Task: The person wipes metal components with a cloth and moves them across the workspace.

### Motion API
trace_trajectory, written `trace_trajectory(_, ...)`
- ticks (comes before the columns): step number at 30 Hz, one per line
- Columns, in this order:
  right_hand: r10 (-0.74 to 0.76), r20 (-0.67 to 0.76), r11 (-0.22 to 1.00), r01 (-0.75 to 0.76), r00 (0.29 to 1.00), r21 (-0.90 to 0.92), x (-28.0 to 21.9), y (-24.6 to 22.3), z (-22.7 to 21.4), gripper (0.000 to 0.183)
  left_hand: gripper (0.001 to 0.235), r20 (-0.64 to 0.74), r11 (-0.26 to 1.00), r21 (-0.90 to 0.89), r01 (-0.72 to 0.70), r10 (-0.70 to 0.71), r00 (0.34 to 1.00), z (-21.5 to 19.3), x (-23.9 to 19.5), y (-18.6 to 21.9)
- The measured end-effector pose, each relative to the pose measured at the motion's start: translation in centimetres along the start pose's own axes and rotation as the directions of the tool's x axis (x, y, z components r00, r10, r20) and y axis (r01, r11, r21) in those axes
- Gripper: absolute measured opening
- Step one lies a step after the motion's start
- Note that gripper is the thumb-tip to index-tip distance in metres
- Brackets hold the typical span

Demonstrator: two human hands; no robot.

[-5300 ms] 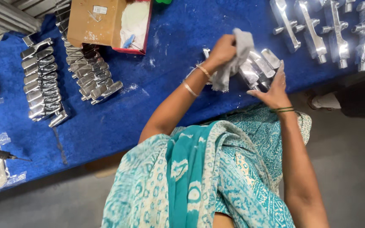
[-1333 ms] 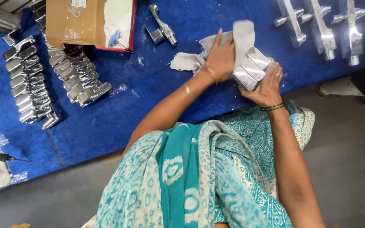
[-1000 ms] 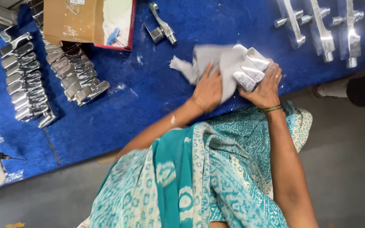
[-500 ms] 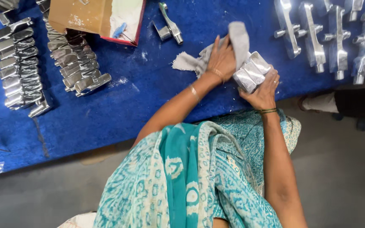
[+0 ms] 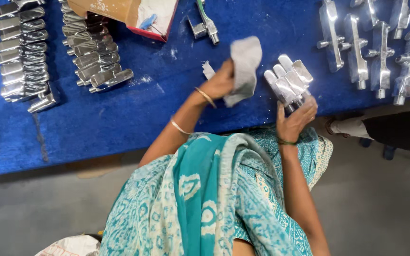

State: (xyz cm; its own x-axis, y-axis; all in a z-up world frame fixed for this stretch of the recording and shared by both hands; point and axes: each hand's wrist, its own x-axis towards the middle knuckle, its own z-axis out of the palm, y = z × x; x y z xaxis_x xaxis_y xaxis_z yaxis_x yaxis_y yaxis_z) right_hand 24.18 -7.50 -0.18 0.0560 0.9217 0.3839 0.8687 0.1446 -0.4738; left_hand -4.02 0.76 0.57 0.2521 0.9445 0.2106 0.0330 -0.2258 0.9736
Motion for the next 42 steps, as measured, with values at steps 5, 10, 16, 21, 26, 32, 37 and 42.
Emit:
trace_trajectory(5, 0.078, -0.019, 0.996, -0.078, 0.997, -0.035, -1.7, -2.6, 0.3, 0.066, 0.059, -0.336, 0.991, 0.0, 0.132, -0.124, 0.934, -3.7, -3.8, 1.8)
trace_trajectory(10, -0.027, 0.016, 0.998, 0.028, 1.0, -0.061, 0.2, -3.5, -0.4, 0.041, 0.06, 0.051, 0.732, -0.609, 0.305, -0.347, 0.937, -5.5, -6.2, 4.9)
trace_trajectory(16, -0.018, -0.071, 0.98, 0.032, 0.997, 0.194, 1.2, -6.2, -1.9, 0.035, 0.053, 0.192, 0.748, -0.478, 0.46, -0.423, 0.886, -4.1, -5.8, 5.5)
trace_trajectory(21, 0.403, 0.293, 0.506, -0.478, 0.867, 0.718, 2.2, -6.7, -4.0, 0.055, 0.048, 0.031, 0.756, -0.504, 0.418, -0.468, 0.883, -1.3, -4.4, 4.6)
trace_trajectory(26, 0.489, 0.477, 0.109, -0.593, 0.731, 0.798, 4.4, -7.9, -4.7, 0.071, 0.043, -0.061, 0.875, -0.41, 0.258, -0.309, 0.949, 8.2, -0.4, 6.8)
trace_trajectory(32, 0.277, 0.223, 0.678, -0.355, 0.935, 0.644, 2.0, -9.4, -4.4, 0.071, 0.037, -0.257, 0.938, -0.331, 0.104, -0.196, 0.946, 13.5, 1.4, 8.2)
trace_trajectory(37, 0.381, 0.474, 0.386, -0.602, 0.794, 0.699, 1.5, -11.6, -5.9, 0.063, 0.032, -0.339, 0.958, -0.282, 0.061, -0.158, 0.927, 10.8, 4.0, 8.3)
trace_trajectory(42, 0.333, 0.524, 0.292, -0.614, 0.784, 0.734, 2.5, -12.9, -8.4, 0.059, 0.028, -0.241, 0.956, -0.282, 0.076, -0.147, 0.959, 10.1, 3.2, 8.5)
